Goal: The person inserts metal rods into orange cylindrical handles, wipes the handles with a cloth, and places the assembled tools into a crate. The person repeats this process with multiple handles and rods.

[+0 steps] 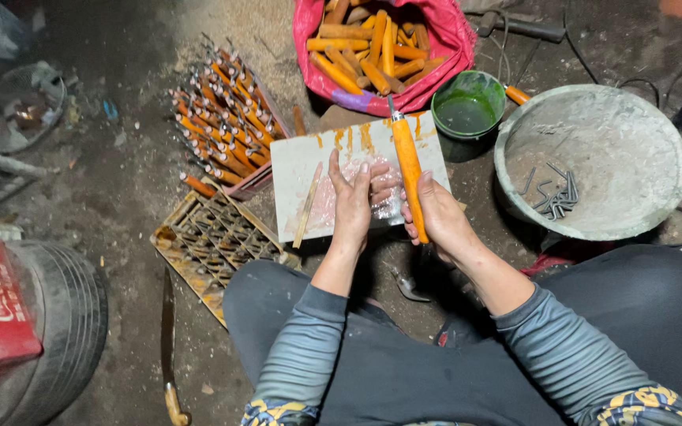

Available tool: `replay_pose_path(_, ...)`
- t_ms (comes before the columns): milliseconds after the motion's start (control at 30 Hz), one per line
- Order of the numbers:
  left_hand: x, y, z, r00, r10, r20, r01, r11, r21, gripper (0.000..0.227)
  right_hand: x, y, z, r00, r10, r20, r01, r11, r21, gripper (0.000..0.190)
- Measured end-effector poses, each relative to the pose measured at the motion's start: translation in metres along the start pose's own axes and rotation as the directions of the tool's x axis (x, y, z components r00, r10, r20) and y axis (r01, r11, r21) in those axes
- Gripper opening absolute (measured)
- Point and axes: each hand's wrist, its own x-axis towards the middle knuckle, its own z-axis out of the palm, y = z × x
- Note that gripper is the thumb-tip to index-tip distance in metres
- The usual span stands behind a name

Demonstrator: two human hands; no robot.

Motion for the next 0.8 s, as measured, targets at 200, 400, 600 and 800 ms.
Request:
replay_pose_path(200, 0.001, -0.001, 0.000, 0.999, -0.038, 0.007, 0.037, 0.994, 0.102, 0.071, 0.001, -0.007, -0.001, 1.000, -0.001, 0.001, 0.001, 1.000, -0.019, 0.066)
replay_pose_path(400, 0.004, -0.011, -0.002, 0.998, -0.016, 0.067, 0.008, 0.993, 0.114, 0.052, 0.002, -0.006, -0.002, 0.999, 0.033, -0.035, -0.032, 0.999, 0.011, 0.069)
replay_pose_path(600, 0.006, -0.014, -0.001, 0.996, 0.001, 0.086, -0.010, 0.994, 0.110, 0.039, 0.000, -0.007, 0.000, 1.000, 0.021, -0.005, -0.021, 1.000, 0.014, 0.070)
replay_pose_path(800, 0.001, -0.003, 0.007, 0.994, 0.051, 0.095, -0.062, 0.992, 0.114, 0.038, -0.001, 0.001, 0.001, 0.999, 0.036, 0.028, -0.035, 0.999, -0.023, 0.071)
